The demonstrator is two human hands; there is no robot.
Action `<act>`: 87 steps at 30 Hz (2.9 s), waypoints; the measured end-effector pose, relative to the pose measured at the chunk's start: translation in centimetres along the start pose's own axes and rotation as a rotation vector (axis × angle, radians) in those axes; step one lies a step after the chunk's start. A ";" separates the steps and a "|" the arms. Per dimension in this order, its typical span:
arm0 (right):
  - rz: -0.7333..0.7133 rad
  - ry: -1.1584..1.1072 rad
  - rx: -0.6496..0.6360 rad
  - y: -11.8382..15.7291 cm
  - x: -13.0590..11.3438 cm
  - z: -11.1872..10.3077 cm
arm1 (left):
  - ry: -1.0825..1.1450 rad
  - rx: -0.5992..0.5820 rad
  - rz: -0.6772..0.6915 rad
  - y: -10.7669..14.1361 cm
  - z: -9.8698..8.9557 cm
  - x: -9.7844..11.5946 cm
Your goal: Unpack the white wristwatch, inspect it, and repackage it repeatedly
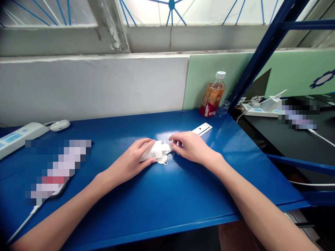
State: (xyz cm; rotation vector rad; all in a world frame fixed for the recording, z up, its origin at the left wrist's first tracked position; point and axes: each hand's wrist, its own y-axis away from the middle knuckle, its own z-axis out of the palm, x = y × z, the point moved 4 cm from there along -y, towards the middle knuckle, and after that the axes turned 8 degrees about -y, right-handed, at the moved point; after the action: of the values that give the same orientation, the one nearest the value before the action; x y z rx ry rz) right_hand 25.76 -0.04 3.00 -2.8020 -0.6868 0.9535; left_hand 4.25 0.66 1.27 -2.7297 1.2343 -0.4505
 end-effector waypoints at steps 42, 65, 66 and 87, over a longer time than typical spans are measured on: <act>-0.103 -0.074 -0.062 0.5 -2.0 0.4 | -0.007 0.017 0.000 0.2 0.3 0.2; 0.151 -0.038 0.150 0.3 -0.4 -0.1 | -0.193 -0.193 0.047 0.3 1.0 1.0; 0.180 -0.025 0.135 0.3 -0.4 -0.1 | -0.189 -0.194 0.047 0.3 1.0 1.0; -0.232 0.089 -0.174 1.2 -3.3 2.2 | -0.252 -0.178 0.050 0.3 1.2 1.1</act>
State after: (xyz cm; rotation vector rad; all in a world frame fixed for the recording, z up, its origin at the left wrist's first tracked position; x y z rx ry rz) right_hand 22.59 -2.69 2.85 -2.8052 -1.1016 0.7571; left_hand 5.06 -0.40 0.28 -2.7807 1.3266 0.0106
